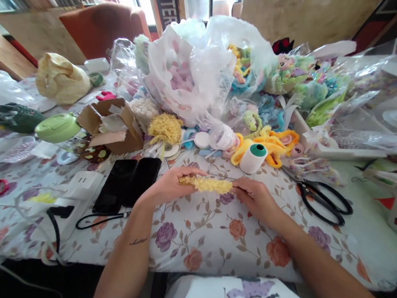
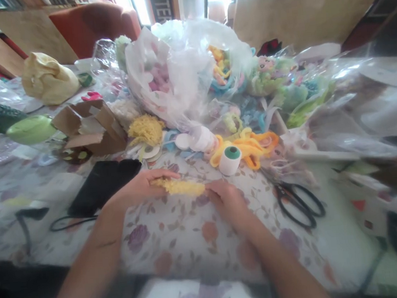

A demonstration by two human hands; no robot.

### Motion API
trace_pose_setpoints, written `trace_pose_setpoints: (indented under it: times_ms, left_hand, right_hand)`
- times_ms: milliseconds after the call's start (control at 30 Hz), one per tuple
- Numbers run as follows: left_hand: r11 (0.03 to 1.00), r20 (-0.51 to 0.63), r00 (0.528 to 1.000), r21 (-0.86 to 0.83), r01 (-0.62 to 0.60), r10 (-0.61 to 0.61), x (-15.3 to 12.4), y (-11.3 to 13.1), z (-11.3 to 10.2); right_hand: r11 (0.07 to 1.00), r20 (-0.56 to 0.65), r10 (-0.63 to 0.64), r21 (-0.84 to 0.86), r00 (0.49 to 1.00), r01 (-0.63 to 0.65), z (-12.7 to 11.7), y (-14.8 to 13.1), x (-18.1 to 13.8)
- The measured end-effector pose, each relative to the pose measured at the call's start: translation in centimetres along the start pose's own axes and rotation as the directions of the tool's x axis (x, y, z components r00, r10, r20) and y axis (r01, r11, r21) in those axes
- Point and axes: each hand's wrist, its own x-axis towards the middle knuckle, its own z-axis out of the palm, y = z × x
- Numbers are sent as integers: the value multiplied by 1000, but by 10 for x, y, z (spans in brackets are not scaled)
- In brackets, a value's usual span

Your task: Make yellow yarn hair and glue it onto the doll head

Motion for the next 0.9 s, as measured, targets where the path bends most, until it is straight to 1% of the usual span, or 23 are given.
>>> trace_pose_setpoints:
  times_ms: [67, 100, 167, 200, 233, 300, 333, 367, 400, 433, 500, 533, 600, 667, 733, 900]
  left_hand:
    - [993, 35, 998, 107, 47, -51, -3, -3, -9]
    - [982, 31, 997, 173, 69, -75, -5, -5, -12]
    - [948, -42, 995, 303, 99, -91, -7, -7, -17]
    - [931, -110, 992, 352, 97, -62, -7, -7, -18]
    - [919, -187, 982, 385, 78, -5, -7, -7, -16]
    - [916, -309, 938, 401, -23, 159, -4, -5, -5]
    - [917, -335, 912, 387, -95, 236, -2, -4, 3]
    - [914, -325, 897, 367, -171, 299, 1, -3, 13]
    - [903, -269, 895, 347, -255, 356, 3, -2, 24]
    - [893, -190, 902, 322, -315, 387, 6, -2, 35]
    - [855, -97, 883, 317, -411, 460, 10, -5, 54]
    - [848, -76, 882, 325, -418, 465, 11, -6, 61]
    - [868, -75, 910, 342, -361, 408, 12, -9, 68]
    - [900, -81, 945, 338, -274, 318, 13, -9, 69]
    - [923, -76, 961, 305, -232, 267, 13, -6, 68]
    - [944, -88, 952, 184, -275, 295, 13, -1, 66]
  right_hand:
    - [997, 24, -52, -53, 998, 53, 6, 0, -1]
    - [995, 37, -67, -75, 997, 70, 10, 0, -1]
    - [990, 63, -81, -114, 995, 88, 15, 0, -2]
    - [987, 71, -84, -132, 994, 93, 17, 0, -2]
    - [984, 75, -87, -148, 993, 97, 18, 1, -2]
    - [979, 82, -98, -172, 992, 111, 20, 1, -2]
    - [977, 88, -106, -178, 990, 121, 21, 0, -1]
    - [975, 95, -115, -178, 989, 130, 22, 0, -1]
    - [975, 99, -125, -172, 987, 140, 23, 0, -1]
    - [976, 101, -138, -157, 985, 153, 23, -1, -1]
    - [979, 100, -161, -111, 982, 172, 25, -1, -1]
    - [980, 97, -166, -90, 981, 175, 25, -1, -2]
    - [985, 95, -157, -62, 983, 164, 25, -1, -3]
    - [989, 96, -133, -46, 987, 138, 24, -1, -3]
    - [993, 94, -113, -13, 989, 115, 21, -2, -4]
    - [995, 111, -48, 87, 993, 38, 14, -7, -3]
